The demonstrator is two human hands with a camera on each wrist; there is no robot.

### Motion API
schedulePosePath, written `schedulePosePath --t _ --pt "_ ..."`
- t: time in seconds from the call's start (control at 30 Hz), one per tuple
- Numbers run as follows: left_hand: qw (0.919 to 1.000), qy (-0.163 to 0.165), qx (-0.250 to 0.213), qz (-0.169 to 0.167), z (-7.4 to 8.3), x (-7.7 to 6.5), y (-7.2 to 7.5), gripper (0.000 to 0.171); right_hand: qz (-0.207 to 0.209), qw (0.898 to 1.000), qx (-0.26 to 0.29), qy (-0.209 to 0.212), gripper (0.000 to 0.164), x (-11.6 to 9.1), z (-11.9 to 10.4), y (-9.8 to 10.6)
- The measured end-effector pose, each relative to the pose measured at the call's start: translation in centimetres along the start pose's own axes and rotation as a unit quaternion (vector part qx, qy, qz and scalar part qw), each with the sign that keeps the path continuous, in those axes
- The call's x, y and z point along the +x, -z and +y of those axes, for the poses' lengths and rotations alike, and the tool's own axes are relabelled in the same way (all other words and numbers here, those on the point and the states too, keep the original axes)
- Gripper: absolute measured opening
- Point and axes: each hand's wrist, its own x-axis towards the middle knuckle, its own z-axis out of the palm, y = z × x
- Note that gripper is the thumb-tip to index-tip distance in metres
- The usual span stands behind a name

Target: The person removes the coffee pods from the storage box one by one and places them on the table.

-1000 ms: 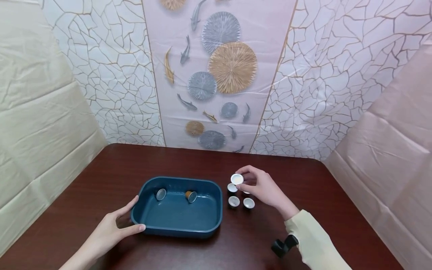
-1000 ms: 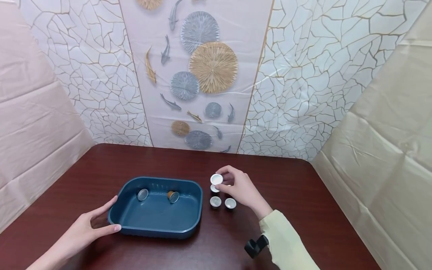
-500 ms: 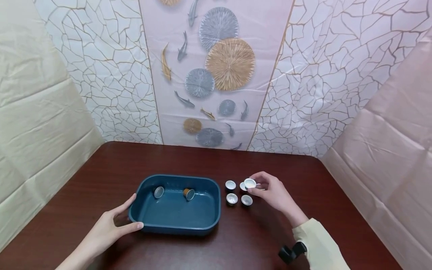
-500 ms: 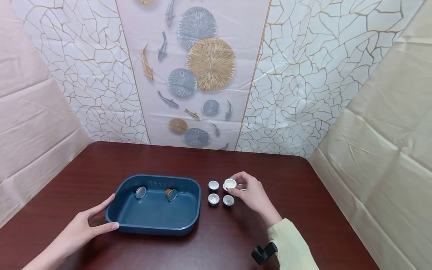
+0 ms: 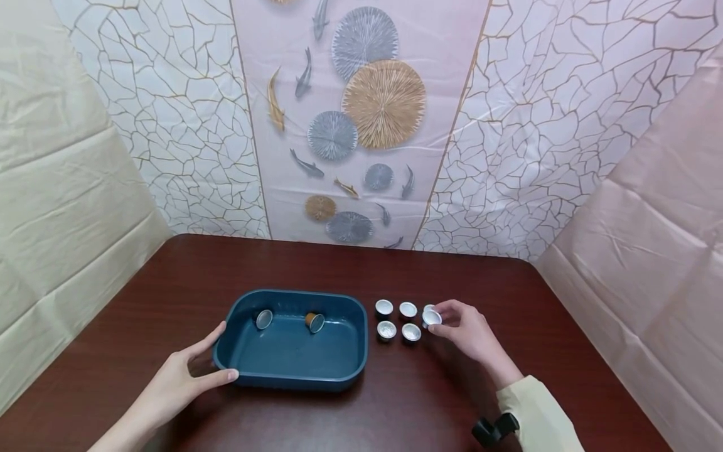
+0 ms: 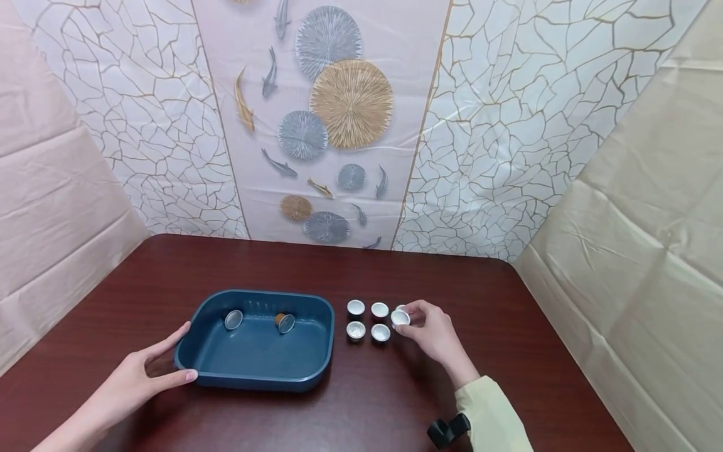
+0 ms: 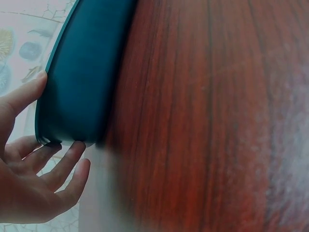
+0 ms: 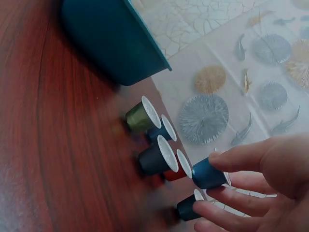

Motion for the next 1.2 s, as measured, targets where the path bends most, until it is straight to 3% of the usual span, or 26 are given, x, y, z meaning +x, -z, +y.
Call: schedulePosePath --t 0.17,1.2 --pt "1.0000 -0.004 -0.004 0.003 0.0 0.0 0.0 0.090 -0.005 1.000 -0.011 -0.018 0.034 -0.5 0.6 -0.1" --pt "0.9997 -0.017 0.014 0.014 0.0 0.0 0.0 0.090 -0.010 0.999 -0.033 -0.025 0.034 -0.9 2.2 -0.9"
